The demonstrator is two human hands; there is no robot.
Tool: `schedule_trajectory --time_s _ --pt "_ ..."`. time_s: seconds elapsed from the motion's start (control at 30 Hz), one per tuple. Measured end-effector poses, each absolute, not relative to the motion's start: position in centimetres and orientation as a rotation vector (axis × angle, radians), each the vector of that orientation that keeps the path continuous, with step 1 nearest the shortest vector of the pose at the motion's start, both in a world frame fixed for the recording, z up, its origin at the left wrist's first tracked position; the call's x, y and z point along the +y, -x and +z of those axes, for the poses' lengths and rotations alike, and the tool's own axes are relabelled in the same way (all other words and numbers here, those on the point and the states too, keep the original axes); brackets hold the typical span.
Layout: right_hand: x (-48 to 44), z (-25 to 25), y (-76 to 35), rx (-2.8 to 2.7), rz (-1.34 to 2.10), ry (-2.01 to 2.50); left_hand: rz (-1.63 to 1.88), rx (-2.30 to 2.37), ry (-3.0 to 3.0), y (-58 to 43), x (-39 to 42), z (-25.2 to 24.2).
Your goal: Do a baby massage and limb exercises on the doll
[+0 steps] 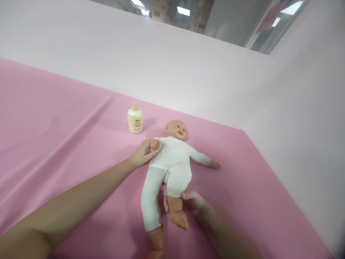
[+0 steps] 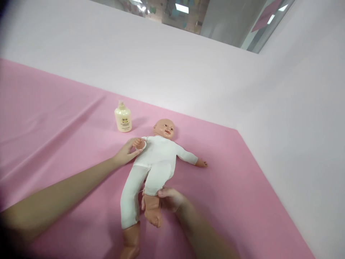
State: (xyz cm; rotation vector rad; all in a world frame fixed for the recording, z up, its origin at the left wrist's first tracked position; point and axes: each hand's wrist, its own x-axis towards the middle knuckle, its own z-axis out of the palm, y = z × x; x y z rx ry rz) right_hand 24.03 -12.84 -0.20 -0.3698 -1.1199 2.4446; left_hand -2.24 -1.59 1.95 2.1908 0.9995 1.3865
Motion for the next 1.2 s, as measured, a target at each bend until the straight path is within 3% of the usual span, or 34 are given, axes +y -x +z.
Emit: schedule_trajectory --time_s 1.2 --pt "-12.8 0.3 -23.6 -1.100 2.304 0.380 1.270 1.108 -2.246 2.7 -1.6 1.0"
